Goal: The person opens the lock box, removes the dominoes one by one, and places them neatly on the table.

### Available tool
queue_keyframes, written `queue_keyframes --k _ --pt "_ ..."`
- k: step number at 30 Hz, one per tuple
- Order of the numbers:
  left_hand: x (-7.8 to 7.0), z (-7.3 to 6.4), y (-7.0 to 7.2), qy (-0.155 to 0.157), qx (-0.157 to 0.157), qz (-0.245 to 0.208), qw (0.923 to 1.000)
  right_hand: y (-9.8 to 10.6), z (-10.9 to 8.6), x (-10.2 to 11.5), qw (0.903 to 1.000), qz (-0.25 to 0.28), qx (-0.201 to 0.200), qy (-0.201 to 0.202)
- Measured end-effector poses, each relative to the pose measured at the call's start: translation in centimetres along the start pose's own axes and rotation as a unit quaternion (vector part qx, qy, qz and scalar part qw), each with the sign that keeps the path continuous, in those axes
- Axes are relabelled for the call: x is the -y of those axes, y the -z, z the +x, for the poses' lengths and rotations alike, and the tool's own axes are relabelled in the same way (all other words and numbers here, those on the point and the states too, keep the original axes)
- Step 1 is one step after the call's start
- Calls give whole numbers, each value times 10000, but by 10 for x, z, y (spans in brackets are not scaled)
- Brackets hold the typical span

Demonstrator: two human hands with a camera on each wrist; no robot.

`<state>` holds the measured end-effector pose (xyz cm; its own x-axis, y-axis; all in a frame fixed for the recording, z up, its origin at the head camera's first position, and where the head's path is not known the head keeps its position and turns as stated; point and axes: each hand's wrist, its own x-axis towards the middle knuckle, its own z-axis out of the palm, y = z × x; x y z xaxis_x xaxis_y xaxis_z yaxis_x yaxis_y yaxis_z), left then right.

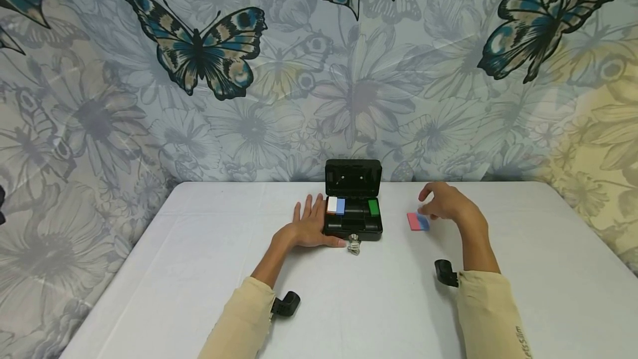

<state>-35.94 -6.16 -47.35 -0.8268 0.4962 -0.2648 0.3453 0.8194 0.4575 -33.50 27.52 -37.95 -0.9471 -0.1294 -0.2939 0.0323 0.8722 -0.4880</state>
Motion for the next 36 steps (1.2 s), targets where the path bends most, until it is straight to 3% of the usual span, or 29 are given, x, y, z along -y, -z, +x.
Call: queue_keyframes --k 21,36 --pt "0 1 0 -19 17 -32 10000 -9 10 22 9964 282 -379 705" --pt "2 1 0 -8 6 -63 10000 -16 15 30 9949 265 -424 871"
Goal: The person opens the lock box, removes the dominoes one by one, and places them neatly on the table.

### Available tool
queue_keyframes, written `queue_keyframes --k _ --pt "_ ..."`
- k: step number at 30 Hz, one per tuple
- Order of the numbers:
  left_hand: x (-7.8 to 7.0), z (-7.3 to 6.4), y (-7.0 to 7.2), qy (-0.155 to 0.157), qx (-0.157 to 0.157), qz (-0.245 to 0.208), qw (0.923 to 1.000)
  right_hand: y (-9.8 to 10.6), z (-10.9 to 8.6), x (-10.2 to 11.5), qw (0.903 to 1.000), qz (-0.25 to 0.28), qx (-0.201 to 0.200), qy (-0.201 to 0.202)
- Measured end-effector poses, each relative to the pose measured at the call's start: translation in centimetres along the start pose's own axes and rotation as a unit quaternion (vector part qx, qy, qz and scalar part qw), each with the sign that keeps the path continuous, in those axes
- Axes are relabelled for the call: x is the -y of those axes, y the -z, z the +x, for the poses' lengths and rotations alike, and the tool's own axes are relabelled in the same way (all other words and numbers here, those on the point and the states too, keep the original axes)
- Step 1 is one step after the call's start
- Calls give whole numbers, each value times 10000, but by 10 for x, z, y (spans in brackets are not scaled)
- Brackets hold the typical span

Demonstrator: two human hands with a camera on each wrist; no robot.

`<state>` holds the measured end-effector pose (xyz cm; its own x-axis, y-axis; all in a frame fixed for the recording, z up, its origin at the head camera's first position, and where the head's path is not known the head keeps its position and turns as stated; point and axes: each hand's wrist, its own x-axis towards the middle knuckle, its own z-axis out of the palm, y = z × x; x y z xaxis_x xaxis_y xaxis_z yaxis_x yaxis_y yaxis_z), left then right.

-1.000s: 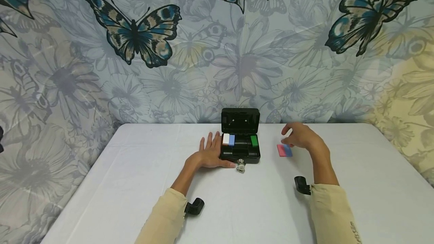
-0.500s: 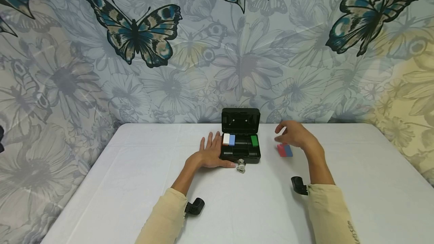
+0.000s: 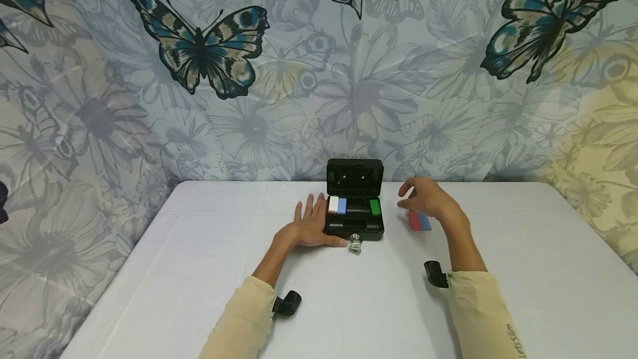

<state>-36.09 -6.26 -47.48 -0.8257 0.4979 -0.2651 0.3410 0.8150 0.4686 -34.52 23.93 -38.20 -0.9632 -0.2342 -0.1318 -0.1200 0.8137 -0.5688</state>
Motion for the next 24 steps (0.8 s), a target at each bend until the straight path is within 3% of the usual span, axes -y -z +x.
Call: queue_keyframes --k 18,24 --pt "-1 -1 1 39 80 8 10000 -14 7 15 9997 243 -29 -26" --pt "0 0 0 78 26 92 9999 -20 9 20 9994 284 -110 131"
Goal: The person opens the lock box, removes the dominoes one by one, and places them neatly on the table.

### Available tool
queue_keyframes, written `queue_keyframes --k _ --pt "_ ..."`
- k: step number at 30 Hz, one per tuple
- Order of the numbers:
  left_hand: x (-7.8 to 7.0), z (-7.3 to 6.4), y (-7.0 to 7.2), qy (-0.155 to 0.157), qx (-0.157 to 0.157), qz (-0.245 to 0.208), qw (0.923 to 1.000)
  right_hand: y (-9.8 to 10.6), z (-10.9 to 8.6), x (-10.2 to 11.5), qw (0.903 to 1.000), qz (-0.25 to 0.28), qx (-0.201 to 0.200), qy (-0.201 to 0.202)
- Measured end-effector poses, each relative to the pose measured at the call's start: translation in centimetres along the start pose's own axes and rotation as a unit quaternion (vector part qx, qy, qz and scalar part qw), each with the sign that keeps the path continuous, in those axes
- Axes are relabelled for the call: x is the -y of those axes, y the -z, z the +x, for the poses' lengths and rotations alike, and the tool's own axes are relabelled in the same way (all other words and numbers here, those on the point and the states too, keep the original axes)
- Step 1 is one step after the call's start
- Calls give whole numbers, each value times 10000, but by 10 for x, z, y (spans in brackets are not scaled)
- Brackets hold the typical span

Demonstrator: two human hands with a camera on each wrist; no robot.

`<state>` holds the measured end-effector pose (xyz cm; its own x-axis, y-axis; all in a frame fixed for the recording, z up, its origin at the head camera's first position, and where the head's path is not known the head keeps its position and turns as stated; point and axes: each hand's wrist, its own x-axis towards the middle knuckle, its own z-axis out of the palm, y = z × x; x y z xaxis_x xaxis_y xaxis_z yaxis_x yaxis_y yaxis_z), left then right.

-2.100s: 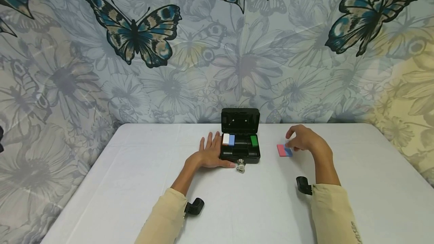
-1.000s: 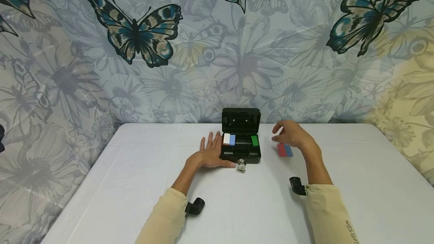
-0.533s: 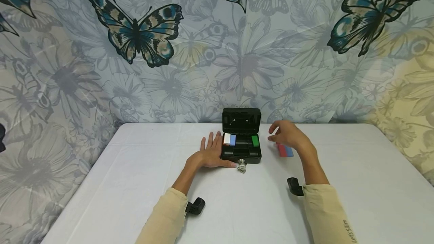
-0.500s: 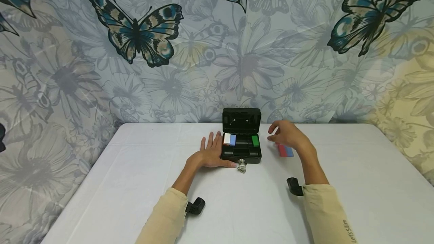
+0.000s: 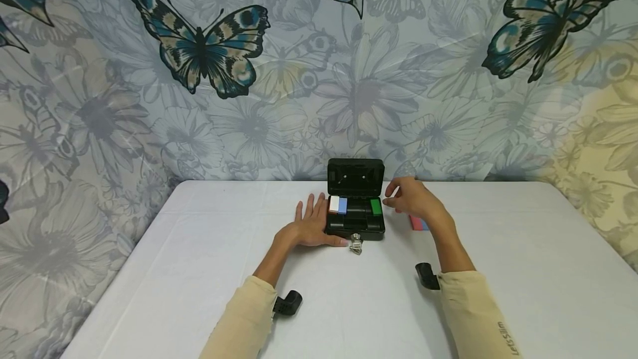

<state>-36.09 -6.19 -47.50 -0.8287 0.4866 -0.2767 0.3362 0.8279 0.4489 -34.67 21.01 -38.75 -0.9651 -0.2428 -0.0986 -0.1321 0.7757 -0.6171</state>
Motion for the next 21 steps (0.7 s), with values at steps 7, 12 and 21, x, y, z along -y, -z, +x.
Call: queue_keyframes --k 7,12,21 --pt "1 0 0 -33 -49 -50 10000 -7 3 5 9998 -103 -176 82" --pt "1 1 0 -53 -57 -83 9999 -12 5 7 9994 -228 -236 53" --pt "1 0 0 -68 -53 -143 9999 -18 5 9 9977 -424 -388 -355"
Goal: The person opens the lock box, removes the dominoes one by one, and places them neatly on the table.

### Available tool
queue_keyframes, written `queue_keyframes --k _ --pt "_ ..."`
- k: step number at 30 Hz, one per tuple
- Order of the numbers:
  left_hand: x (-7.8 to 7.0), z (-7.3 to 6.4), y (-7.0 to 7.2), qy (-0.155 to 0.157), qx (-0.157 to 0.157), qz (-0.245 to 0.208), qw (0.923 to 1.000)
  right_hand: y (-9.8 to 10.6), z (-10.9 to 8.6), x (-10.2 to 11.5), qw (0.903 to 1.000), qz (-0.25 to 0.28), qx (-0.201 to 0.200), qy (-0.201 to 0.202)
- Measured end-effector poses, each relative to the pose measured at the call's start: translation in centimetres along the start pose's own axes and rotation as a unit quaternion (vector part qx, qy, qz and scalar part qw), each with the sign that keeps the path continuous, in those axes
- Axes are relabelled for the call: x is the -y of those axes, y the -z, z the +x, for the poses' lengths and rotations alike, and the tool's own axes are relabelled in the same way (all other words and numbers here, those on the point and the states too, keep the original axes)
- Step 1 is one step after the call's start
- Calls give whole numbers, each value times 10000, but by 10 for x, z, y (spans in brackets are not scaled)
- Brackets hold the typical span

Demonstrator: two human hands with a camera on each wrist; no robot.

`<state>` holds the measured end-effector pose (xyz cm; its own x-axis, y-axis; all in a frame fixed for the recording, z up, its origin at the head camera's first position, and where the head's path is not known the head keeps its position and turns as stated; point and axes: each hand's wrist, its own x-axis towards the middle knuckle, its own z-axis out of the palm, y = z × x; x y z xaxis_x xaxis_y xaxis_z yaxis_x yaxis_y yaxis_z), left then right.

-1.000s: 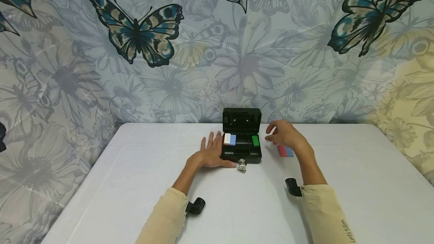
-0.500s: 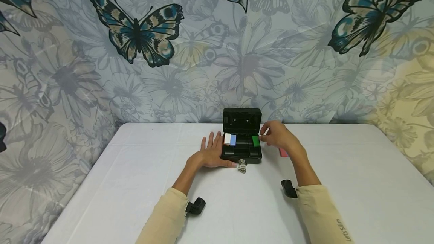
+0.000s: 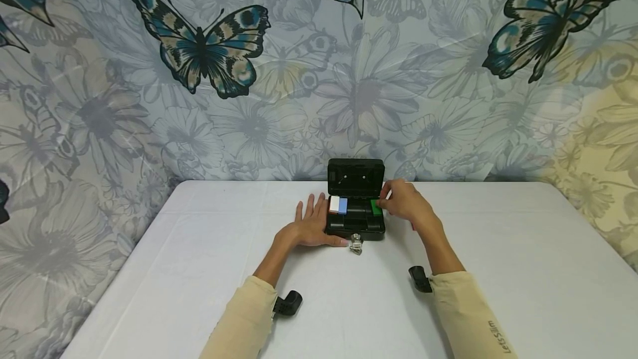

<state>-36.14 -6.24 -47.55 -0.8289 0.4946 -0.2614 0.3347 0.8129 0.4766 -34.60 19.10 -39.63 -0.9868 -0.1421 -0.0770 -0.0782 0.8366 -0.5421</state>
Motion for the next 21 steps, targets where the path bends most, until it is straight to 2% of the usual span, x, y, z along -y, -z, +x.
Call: queue_keyframes --k 7,21 --pt "3 3 -2 4 -25 28 10000 -2 -1 5 9995 -159 14 -262" --pt "0 1 0 61 88 25 9999 -4 -2 6 9992 -276 115 -267"
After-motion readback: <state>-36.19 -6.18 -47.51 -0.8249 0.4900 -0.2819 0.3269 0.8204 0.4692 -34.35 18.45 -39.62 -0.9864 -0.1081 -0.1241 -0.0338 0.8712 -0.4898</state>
